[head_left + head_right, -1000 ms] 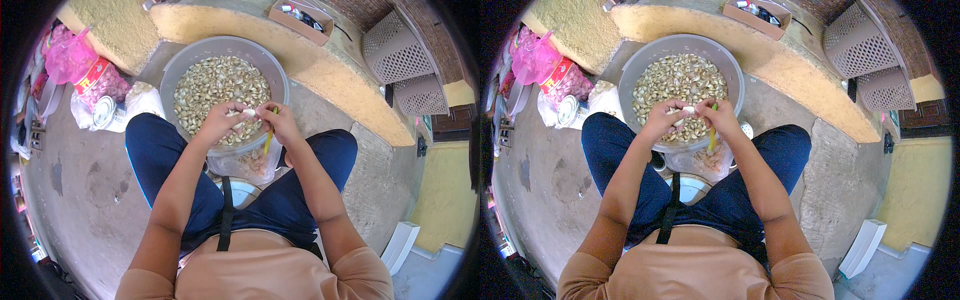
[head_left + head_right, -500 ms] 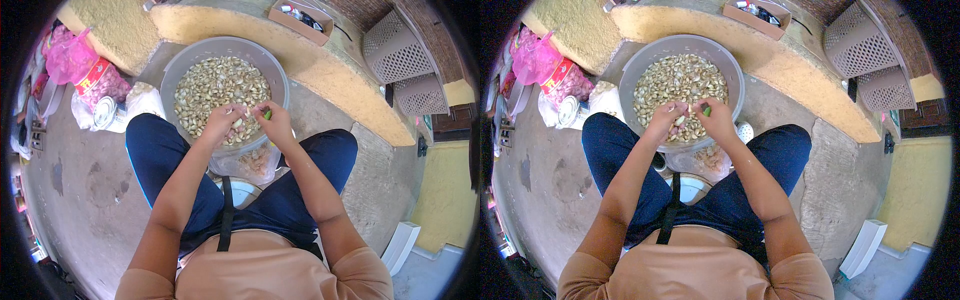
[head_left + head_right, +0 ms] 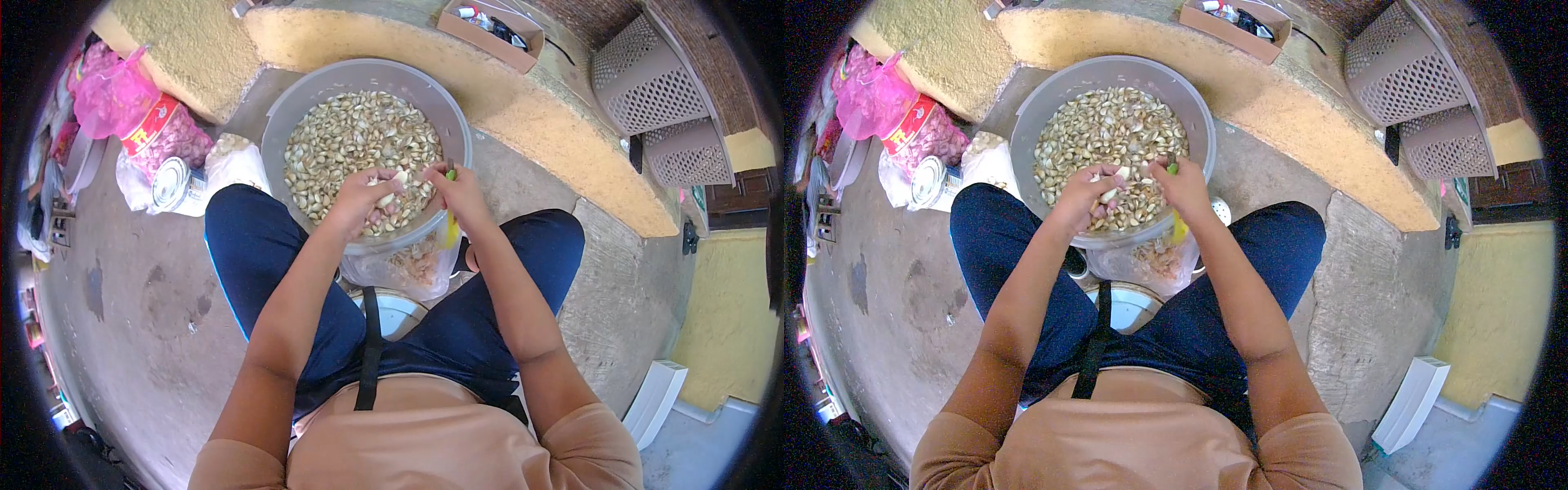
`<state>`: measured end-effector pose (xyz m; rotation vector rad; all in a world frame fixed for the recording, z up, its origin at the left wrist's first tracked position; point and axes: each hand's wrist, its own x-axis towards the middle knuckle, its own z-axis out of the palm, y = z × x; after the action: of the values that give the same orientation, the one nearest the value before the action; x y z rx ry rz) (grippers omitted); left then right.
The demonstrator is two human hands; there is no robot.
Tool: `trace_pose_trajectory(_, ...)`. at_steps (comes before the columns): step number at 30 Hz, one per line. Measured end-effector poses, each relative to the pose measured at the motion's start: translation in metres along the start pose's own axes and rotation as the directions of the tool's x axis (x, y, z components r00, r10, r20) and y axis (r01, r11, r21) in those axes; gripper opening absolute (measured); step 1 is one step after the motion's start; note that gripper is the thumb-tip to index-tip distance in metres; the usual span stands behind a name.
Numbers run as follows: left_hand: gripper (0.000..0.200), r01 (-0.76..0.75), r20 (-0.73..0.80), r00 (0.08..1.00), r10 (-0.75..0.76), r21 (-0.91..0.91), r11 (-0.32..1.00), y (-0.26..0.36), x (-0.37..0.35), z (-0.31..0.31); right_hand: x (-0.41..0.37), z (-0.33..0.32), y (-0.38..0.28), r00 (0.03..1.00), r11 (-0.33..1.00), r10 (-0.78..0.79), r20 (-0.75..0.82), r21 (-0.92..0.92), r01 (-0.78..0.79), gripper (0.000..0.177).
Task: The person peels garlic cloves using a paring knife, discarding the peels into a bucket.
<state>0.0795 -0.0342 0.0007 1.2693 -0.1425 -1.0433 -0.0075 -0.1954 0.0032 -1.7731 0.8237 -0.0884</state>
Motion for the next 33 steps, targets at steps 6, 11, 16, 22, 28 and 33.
trace_pose_trajectory(6, 0.031, -0.012, -0.029, 1.000, 0.009, -0.137, 0.990, 0.006, 0.000, -0.004, 0.011, -0.002, 0.045, 0.902, 0.522, -0.066, 0.427, -0.756, 0.396, 0.026)
trace_pose_trajectory(11, 0.032, 0.009, 0.026, 1.000, -0.004, -0.197, 0.980, 0.005, 0.000, -0.007, 0.001, 0.019, 0.057, 0.769, 0.347, 0.299, 0.564, -0.815, 0.464, 0.019)
trace_pose_trajectory(16, 0.031, -0.005, 0.022, 1.000, 0.007, -0.086, 0.996, 0.008, -0.004, -0.007, 0.015, 0.027, 0.086, 0.688, 0.318, 0.476, 0.548, -0.837, 0.446, 0.020)
trace_pose_trajectory(22, 0.024, -0.002, -0.015, 1.000, 0.003, 0.038, 0.999, 0.004, -0.003, -0.007, 0.023, 0.020, 0.074, 0.672, 0.379, 0.490, 0.555, -0.830, 0.409, 0.022)
trace_pose_trajectory(28, 0.021, 0.014, -0.065, 0.998, 0.004, 0.273, 0.962, 0.000, 0.000, -0.007, 0.030, 0.019, 0.083, 0.837, 0.487, 0.305, 0.454, -0.830, 0.272, 0.034)
trace_pose_trajectory(33, 0.022, -0.030, -0.090, 0.991, 0.095, 0.549, 0.835, -0.007, 0.007, -0.008, 0.034, 0.018, 0.053, 0.812, 0.923, 0.177, 0.556, 0.193, -0.333, 0.031)
